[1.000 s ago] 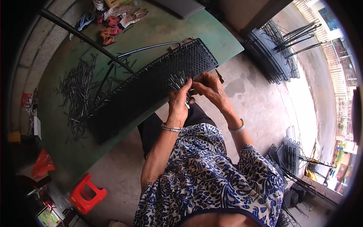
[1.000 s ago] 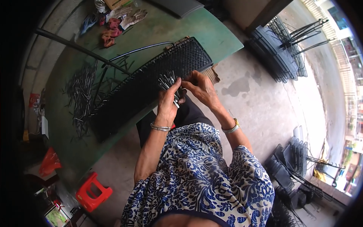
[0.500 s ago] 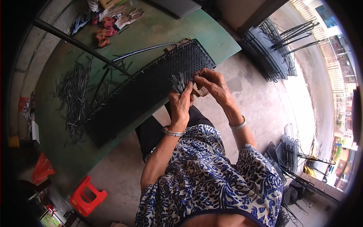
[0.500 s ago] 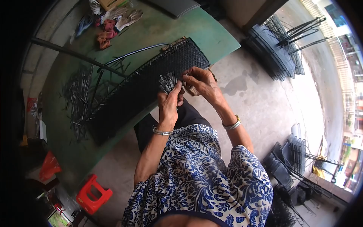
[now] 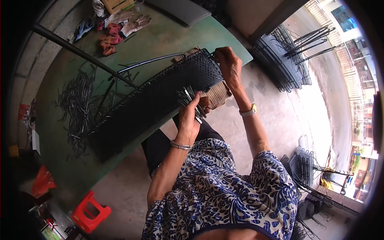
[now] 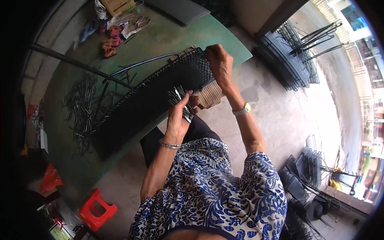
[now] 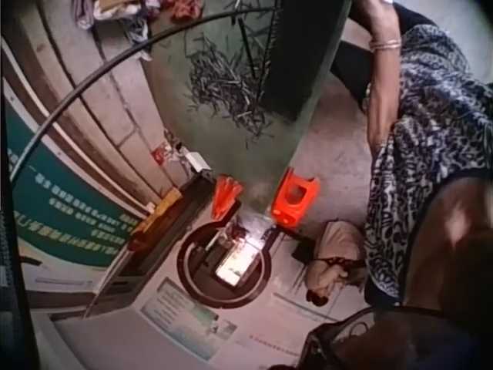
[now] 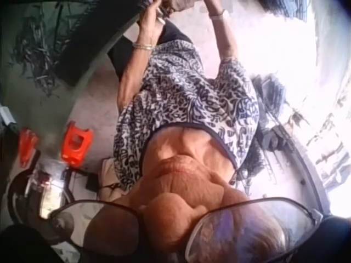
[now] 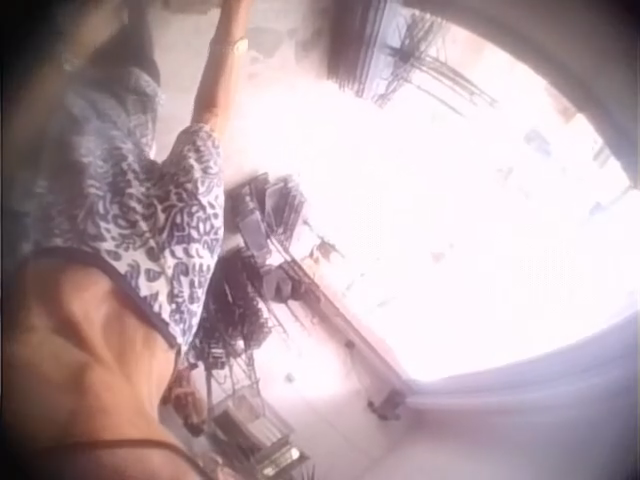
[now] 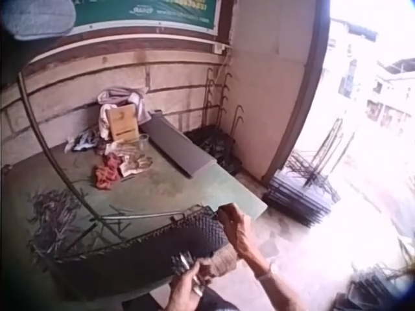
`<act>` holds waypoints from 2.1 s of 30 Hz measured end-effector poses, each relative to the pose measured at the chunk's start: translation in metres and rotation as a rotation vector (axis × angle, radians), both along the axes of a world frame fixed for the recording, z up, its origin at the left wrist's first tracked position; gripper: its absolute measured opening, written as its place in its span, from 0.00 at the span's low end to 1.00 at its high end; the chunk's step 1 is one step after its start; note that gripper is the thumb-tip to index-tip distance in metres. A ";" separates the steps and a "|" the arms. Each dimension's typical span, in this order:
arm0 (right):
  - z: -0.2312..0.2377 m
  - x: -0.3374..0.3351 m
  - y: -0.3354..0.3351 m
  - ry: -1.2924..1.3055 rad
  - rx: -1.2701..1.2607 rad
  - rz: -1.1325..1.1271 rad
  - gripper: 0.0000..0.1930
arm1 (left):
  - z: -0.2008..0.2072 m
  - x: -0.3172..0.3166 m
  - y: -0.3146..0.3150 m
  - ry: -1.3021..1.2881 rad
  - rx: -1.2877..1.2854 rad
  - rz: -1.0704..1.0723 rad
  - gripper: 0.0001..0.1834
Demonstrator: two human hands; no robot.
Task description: Assembling a metal mesh structure by manually inserting spokes into a frame.
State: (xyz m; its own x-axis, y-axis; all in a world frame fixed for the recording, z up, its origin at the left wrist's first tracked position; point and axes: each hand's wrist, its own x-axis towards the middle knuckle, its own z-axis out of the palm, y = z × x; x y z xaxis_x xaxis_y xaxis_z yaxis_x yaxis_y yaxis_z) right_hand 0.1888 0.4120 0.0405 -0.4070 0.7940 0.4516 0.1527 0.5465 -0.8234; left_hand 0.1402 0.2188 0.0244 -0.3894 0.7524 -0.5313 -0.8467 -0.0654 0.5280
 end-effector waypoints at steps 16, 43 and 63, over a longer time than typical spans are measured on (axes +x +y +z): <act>-0.038 -0.023 0.019 -0.335 0.339 -0.017 0.06 | 0.005 -0.008 -0.005 -0.072 0.064 -0.111 0.12; -0.019 -0.004 0.015 -0.081 0.174 -0.102 0.02 | 0.015 -0.001 -0.001 0.107 -0.051 -0.008 0.14; 0.026 0.029 -0.041 -0.468 -0.219 0.652 0.13 | 0.009 -0.001 -0.003 0.148 0.023 0.031 0.11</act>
State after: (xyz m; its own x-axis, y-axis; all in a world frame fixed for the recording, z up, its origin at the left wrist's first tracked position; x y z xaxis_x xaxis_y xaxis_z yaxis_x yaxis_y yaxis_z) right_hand 0.2176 0.3710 0.0669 -0.9232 0.3841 -0.0157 0.2137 0.4788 -0.8515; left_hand 0.1396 0.2160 0.0331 -0.4851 0.7504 -0.4490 -0.7574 -0.1039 0.6446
